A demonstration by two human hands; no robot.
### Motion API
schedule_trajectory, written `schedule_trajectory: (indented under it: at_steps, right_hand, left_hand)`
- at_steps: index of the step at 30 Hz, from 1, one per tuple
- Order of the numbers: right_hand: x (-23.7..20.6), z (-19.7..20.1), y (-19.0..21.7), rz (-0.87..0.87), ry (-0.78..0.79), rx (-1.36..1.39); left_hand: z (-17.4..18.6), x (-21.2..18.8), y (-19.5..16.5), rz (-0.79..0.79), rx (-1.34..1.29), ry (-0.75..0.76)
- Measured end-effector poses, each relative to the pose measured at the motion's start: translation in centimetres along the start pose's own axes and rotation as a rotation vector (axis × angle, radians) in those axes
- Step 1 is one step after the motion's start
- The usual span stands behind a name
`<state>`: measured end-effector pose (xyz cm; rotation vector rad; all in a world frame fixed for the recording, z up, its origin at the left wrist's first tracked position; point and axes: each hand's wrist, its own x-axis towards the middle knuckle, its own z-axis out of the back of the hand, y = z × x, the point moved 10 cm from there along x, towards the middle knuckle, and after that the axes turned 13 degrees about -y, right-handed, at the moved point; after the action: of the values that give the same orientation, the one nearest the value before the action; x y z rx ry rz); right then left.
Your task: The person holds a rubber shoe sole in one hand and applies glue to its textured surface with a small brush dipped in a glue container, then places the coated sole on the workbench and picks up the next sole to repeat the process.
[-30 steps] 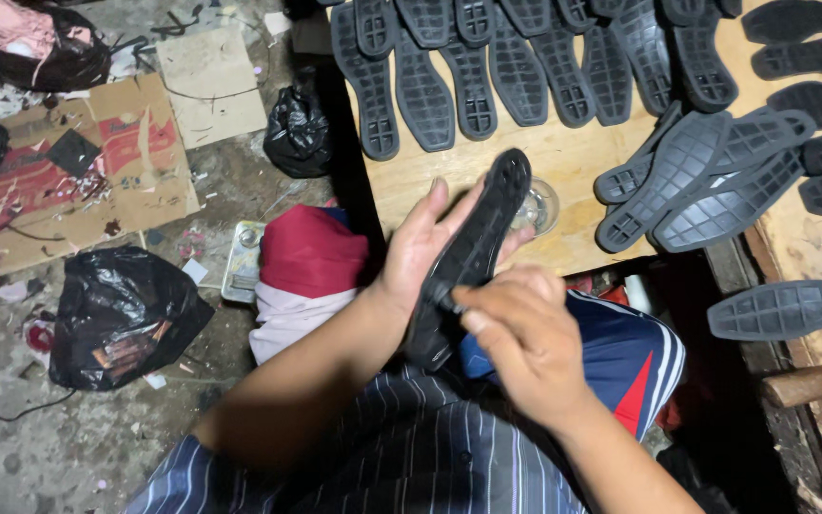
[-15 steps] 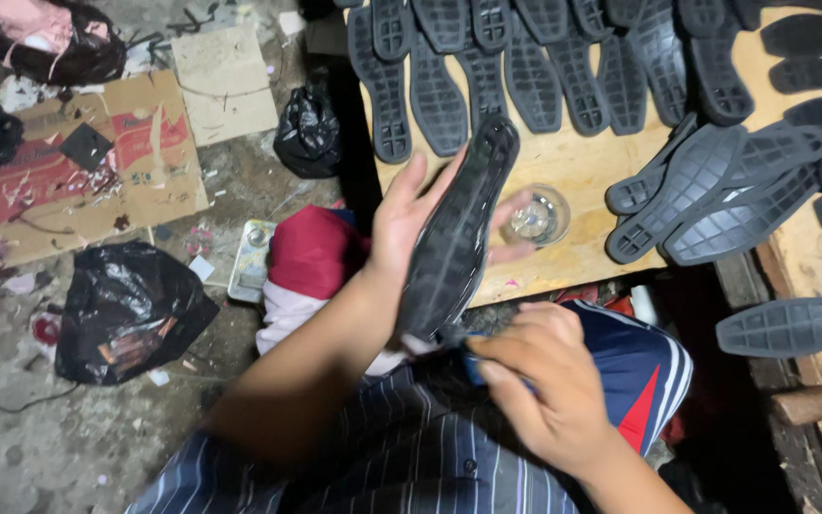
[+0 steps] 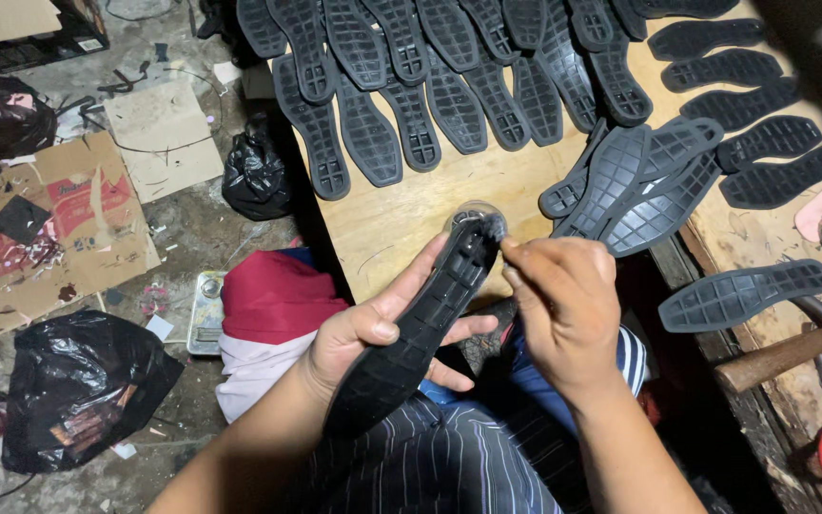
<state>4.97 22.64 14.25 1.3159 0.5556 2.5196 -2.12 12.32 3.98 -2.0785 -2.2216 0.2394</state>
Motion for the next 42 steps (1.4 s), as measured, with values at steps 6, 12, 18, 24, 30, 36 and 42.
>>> schedule_trajectory:
  at_steps: [6, 12, 18, 24, 30, 36, 42]
  right_hand:
    - [-0.4, 0.4, -0.2, 0.007, 0.025, -0.07]
    - [-1.7, -1.2, 3.0, 0.122, 0.141, 0.07]
    - [-3.0, -1.9, 3.6, 0.114, 0.172, 0.171]
    - [-4.3, -2.9, 5.7, 0.191, 0.273, 0.285]
    - [-4.8, -2.4, 3.7, 0.052, 0.23, 0.273]
    - [-8.2, -2.8, 0.7, -0.195, 0.327, 0.52]
    - [-13.0, -6.4, -3.5, -1.066, 0.288, 1.466]
  left_hand:
    - [0.7, 0.2, 0.0, -0.008, 0.027, -0.018]
    - [2.5, 0.8, 0.1, 0.022, 0.0, -0.145]
    - [2.0, 1.5, -0.5, -0.031, -0.062, -0.075]
    - [2.3, 3.1, -1.4, -0.114, -0.081, -0.153]
    - [2.9, 4.8, -3.4, -0.282, -0.143, -0.165]
    - [2.8, 4.7, -6.3, -0.44, -0.182, -0.208]
    - [-1.3, 2.9, -6.8, -0.641, 0.301, -0.208]
